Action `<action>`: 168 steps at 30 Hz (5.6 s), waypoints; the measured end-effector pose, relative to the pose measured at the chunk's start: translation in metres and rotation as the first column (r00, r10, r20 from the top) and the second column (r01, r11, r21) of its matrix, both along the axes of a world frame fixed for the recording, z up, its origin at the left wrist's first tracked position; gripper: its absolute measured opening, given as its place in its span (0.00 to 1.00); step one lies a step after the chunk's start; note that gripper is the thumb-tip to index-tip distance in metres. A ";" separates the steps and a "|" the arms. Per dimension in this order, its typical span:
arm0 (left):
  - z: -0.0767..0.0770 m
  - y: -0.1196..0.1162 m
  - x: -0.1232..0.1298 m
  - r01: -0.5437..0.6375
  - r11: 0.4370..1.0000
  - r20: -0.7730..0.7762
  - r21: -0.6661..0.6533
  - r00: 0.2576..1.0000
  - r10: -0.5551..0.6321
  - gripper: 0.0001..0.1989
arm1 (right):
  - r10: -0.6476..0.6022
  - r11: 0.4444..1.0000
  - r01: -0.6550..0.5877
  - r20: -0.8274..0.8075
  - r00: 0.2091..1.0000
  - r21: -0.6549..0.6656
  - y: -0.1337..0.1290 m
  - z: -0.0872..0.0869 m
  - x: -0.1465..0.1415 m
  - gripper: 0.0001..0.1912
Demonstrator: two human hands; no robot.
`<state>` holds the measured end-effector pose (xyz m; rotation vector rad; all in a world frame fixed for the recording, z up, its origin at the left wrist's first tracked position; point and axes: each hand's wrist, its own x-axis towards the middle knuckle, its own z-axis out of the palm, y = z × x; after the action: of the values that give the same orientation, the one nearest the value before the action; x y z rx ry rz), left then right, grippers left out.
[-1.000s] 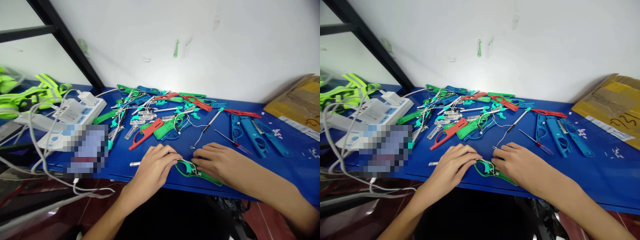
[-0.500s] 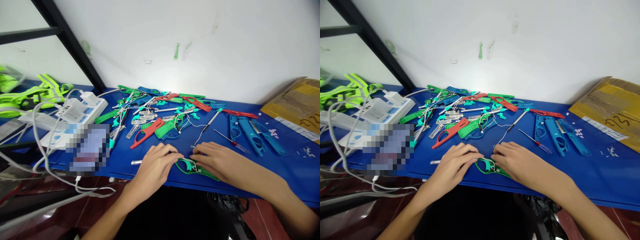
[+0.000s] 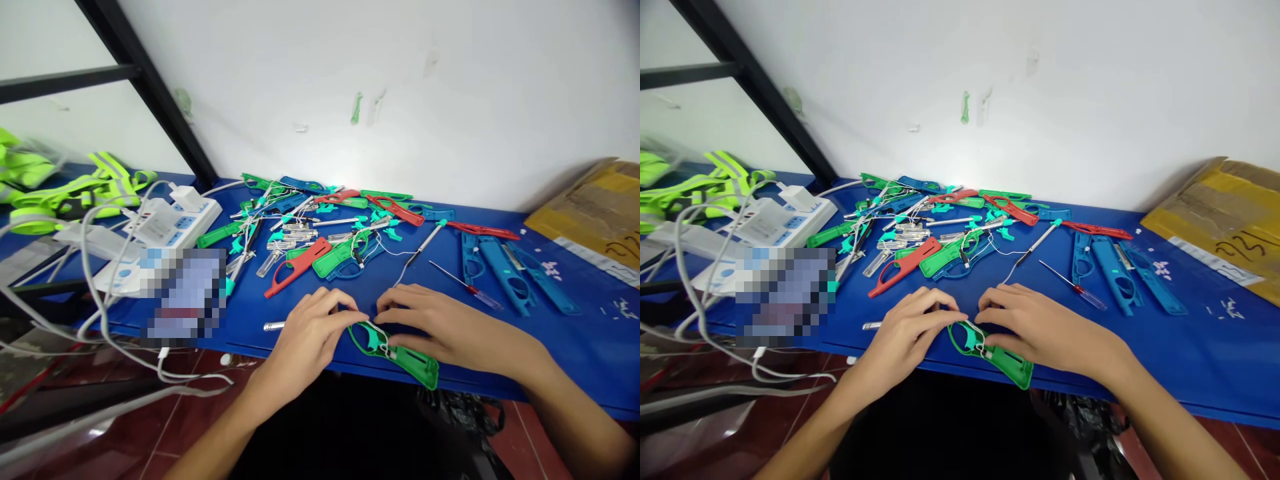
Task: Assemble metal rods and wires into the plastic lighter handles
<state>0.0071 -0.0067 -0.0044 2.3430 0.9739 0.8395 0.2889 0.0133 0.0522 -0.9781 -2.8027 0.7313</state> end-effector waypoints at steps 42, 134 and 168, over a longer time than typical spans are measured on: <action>-0.005 0.011 0.002 -0.071 0.996 0.022 0.051 0.997 0.070 0.05 | -0.186 0.835 0.243 -0.161 0.969 0.494 -0.026 -0.028 0.001 0.18; 0.003 0.000 0.008 0.042 0.968 -0.360 0.247 0.931 0.051 0.27 | -0.349 0.828 0.428 -0.266 0.899 0.361 -0.052 -0.052 -0.006 0.15; -0.007 -0.007 0.014 -0.071 0.963 -0.223 0.261 0.966 0.132 0.27 | -0.226 0.902 0.165 0.110 0.968 0.399 0.179 0.002 0.007 0.10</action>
<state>0.0215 -0.0138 -0.0116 2.6794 1.1538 0.7702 0.2954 0.1924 0.0542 -1.2512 -2.7550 0.0683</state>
